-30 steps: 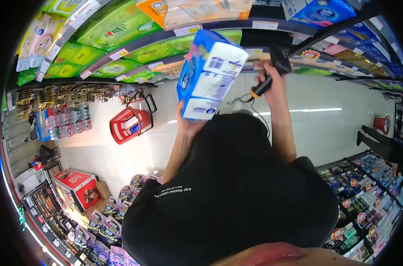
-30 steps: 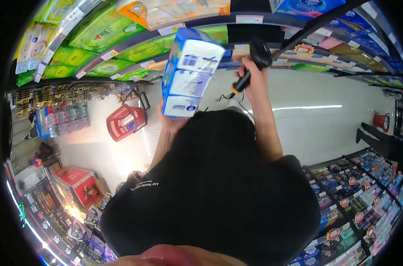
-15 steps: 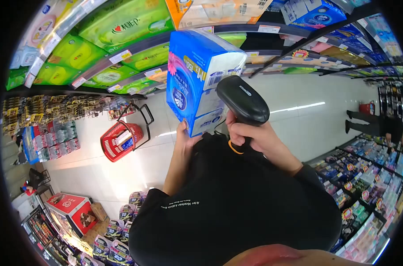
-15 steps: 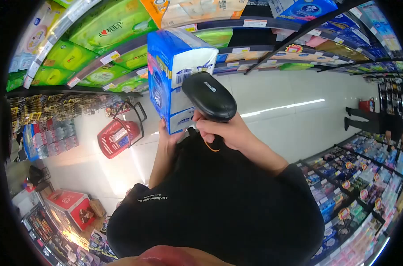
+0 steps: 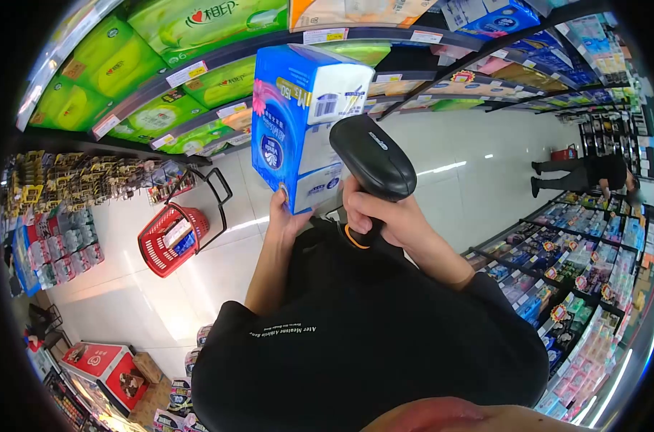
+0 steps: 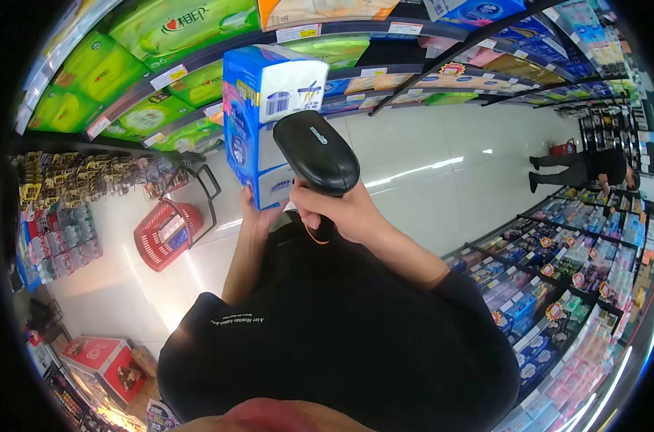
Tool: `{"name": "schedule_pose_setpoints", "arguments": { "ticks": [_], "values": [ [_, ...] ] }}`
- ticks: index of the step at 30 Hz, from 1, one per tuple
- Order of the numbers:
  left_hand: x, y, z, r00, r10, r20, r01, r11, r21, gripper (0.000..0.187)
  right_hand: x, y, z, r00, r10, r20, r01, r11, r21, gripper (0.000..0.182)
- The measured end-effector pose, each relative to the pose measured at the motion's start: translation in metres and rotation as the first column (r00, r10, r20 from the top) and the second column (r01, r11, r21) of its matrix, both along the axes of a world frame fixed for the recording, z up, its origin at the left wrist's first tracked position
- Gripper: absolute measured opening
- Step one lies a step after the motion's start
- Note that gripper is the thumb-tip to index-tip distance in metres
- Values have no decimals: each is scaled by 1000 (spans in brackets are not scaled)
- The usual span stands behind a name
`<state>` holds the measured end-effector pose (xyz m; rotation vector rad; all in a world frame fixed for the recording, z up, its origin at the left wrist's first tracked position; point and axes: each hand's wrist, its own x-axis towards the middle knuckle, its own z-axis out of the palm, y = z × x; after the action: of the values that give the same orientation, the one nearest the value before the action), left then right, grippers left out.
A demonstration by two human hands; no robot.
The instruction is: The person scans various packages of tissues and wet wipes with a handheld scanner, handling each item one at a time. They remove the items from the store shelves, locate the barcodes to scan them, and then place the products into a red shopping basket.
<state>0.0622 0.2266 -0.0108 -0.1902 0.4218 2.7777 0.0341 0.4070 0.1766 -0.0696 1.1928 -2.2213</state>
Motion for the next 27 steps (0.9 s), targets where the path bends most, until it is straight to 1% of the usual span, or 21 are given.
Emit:
{"name": "schedule_pose_setpoints", "arguments": {
  "ticks": [2,4,6,8,10,12,13,14,15,16,17,18,19,20,21,22,23,24,26,27],
  "values": [
    [2,-6,2,1000,-11,-14,11,999,-30,96,1,-7,0,999,-2,-46,3,1000,10,14],
    [9,-10,6,999,-38,-18,37,997,-73,96,-1,-12,0,1000,7,-30,-7,1000,11,13],
    [11,-11,9,1000,-19,-2,18,995,-96,95,2,-18,0,1000,-11,-27,10,1000,-18,12],
    [11,-13,7,998,-41,-38,37,994,-100,93,1,-22,4,999,34,-28,-32,996,81,12],
    [11,-16,11,999,-16,-32,13,995,-95,94,0,-24,6,998,33,-51,-30,998,48,12],
    [12,-25,1,999,-36,-37,32,994,-104,97,-2,-25,2,999,26,-28,-24,997,74,12],
    [11,-26,2,999,-23,-47,20,997,-79,96,-4,-24,2,1000,5,-16,-4,998,55,12],
    [9,-27,5,998,-15,-56,12,999,-50,96,-7,-23,-1,999,-19,-36,21,999,46,12],
    [8,-29,8,997,-19,-71,15,999,-52,99,-10,-22,-4,980,-123,-157,148,976,161,13],
    [5,-31,11,995,-44,-85,39,998,-57,99,-12,-19,-10,937,-210,-281,285,923,260,14],
    [5,-31,14,995,-19,-93,18,1000,-17,98,-16,-13,-21,916,-278,-289,381,828,412,16],
    [7,-32,15,996,8,-94,-6,1000,24,98,-23,-6,-35,866,-328,-377,470,791,392,19],
    [9,-38,5,996,4,-84,0,999,48,95,-29,1,-40,863,-363,-352,484,792,372,22],
    [13,-44,-2,996,-17,-87,20,999,30,95,-32,8,-44,857,-400,-325,501,794,344,25],
    [15,-50,-8,998,21,-53,-21,1000,7,92,-32,13,-46,846,-425,-322,520,791,322,25],
    [14,-58,-11,998,60,-26,-61,998,-18,89,-32,17,-48,849,-431,-304,516,800,305,32],
    [12,-68,-11,998,48,-37,-52,994,-98,88,-34,21,-50,853,-437,-286,512,809,288,40],
    [10,-79,-11,998,38,-43,-45,983,-178,86,-36,24,-53,841,-461,-283,531,805,265,40],
    [4,-97,-6,999,24,-21,-28,977,-210,84,-40,34,-64,879,-443,-176,465,878,116,53],
    [1,-108,-11,1000,-1,23,10,932,-362,80,-45,42,-75,902,-416,-115,424,904,54,60]
  ]
}}
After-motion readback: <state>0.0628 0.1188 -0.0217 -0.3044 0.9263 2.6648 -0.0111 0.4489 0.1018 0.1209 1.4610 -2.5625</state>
